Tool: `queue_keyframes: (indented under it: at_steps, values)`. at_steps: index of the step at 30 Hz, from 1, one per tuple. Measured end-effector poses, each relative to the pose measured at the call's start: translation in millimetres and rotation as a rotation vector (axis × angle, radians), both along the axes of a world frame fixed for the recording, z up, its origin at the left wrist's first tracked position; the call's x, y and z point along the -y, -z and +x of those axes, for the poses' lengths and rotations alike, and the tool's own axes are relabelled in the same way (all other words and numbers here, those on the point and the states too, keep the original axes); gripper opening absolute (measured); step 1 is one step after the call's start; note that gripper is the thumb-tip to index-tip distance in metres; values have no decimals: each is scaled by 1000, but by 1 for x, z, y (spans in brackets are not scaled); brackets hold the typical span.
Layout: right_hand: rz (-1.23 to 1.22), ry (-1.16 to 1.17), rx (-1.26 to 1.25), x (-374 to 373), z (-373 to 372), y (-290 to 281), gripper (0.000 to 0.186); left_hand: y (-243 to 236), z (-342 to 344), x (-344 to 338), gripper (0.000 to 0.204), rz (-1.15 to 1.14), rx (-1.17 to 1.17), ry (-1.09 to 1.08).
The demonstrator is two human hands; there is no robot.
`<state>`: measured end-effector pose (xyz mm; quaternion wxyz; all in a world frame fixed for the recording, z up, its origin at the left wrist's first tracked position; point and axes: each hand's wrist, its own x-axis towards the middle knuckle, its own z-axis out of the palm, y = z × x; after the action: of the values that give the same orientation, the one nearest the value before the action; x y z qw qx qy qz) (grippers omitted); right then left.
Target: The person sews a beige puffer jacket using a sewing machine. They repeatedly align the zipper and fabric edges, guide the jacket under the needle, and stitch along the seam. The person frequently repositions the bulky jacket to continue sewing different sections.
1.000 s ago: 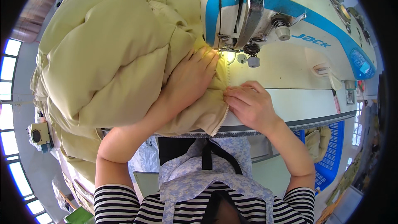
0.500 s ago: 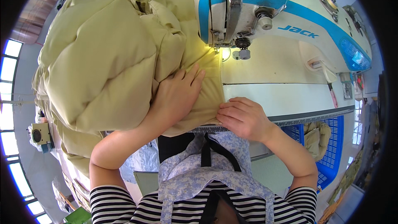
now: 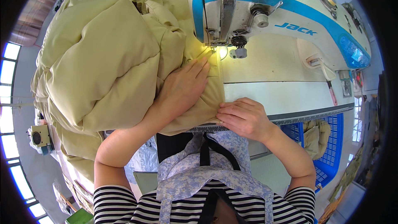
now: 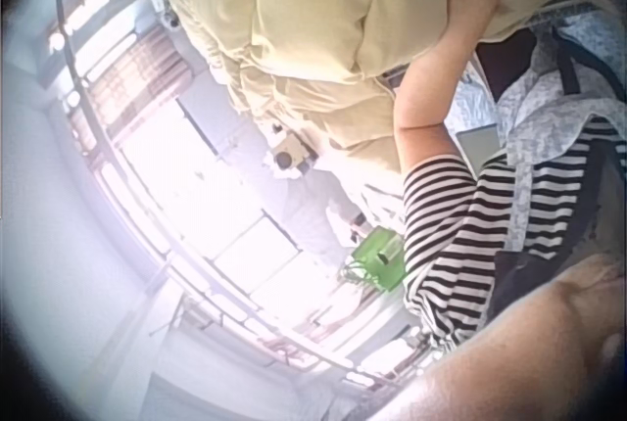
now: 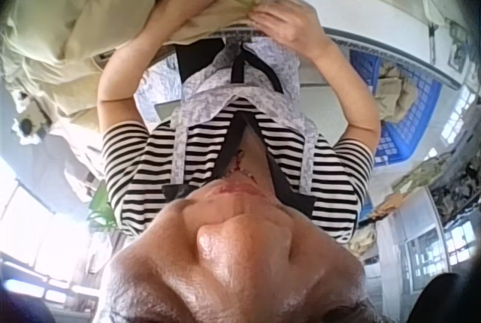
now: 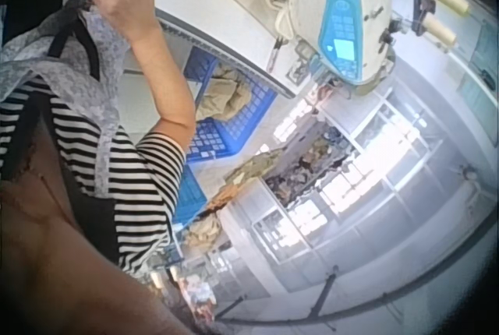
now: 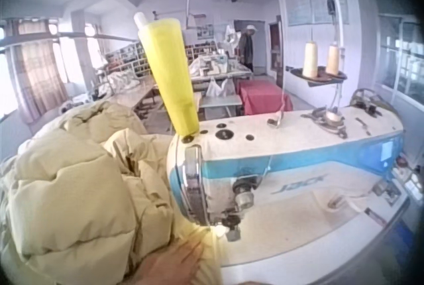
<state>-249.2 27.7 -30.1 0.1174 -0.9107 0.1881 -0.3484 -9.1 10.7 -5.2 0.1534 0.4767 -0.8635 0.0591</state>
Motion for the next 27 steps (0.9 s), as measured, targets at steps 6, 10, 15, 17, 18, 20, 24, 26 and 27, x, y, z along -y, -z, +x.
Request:
queue_keyframes:
  at_steps: [6, 10, 15, 17, 18, 20, 24, 26, 27]
  values:
    - [-18, 4, -10, 0, 0, -1, 21, -5, -3, 3, 43, 69, 95, -15]
    - [-11, 7, -11, 0, -1, -1, 21, -5, -2, 4, 47, 85, 117, -4]
    - [-5, 9, -13, 0, -1, -1, 21, -3, -1, 7, 48, 80, 125, 13]
    - [2, 12, -11, 0, 0, -1, 20, -4, -2, 10, 47, 83, 114, 15]
    - [14, 21, -4, 1, 0, -2, 20, -5, -2, 11, 47, 85, 108, 11]
    - [41, 39, 11, 2, 1, -3, 19, -6, -3, 15, 45, 70, 95, 8]
    - [24, 67, -9, 7, 1, -3, 21, -1, -1, 21, 43, 22, 84, 13]
    - [37, 71, -26, 10, 2, -2, 22, 2, 3, 26, 43, 27, 82, 18]
    - [26, 76, -24, 11, 4, 0, 22, 3, 5, 29, 44, 40, 78, 20]
